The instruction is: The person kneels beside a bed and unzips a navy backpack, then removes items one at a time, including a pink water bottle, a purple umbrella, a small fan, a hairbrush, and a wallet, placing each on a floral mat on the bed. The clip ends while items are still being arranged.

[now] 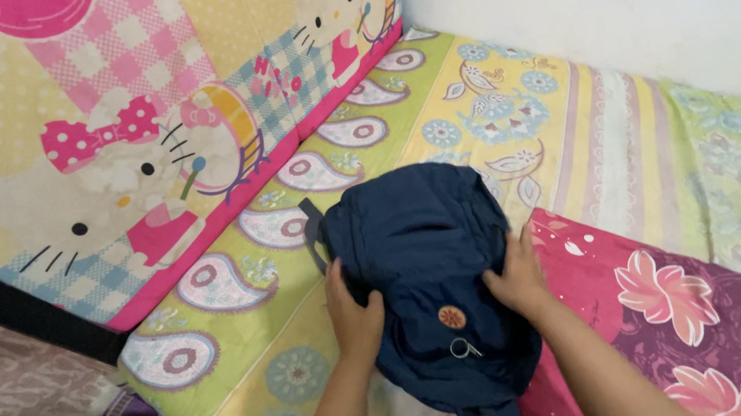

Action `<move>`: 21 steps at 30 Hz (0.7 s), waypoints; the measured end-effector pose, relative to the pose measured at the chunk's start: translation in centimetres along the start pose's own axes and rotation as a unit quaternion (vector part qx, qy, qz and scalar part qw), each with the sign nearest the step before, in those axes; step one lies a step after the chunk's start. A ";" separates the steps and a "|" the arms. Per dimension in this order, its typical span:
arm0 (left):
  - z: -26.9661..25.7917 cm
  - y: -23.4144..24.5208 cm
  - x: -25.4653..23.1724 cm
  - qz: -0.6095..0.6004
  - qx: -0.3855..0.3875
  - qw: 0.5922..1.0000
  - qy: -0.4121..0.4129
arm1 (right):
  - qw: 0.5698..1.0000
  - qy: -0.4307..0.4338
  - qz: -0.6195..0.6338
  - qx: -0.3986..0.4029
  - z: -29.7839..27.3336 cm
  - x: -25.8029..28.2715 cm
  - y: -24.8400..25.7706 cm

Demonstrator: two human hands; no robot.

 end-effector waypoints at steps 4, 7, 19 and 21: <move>2.7 0.0 -5.7 0.078 0.086 0.974 -0.193 | 0.971 0.232 -0.047 -0.022 4.4 9.0 -1.0; 4.8 -0.4 -7.2 0.112 0.158 0.965 -0.177 | 0.960 0.263 -0.078 0.049 6.3 13.5 -5.5; 5.7 -2.6 -4.0 0.334 0.245 0.897 -0.152 | 0.966 0.056 -0.206 0.143 5.2 2.3 0.8; 4.8 -3.1 -5.7 0.310 0.217 0.905 -0.193 | 0.957 0.089 -0.224 0.163 4.8 1.7 1.0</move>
Point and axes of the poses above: each hand's wrist, its own z-axis towards the middle knuckle, its own y-axis out of the back of the hand, x = y × z, the point moved 6 cm from there along z, towards the middle knuckle, and after that the axes turned 14 degrees about y, right-handed, at the moved point
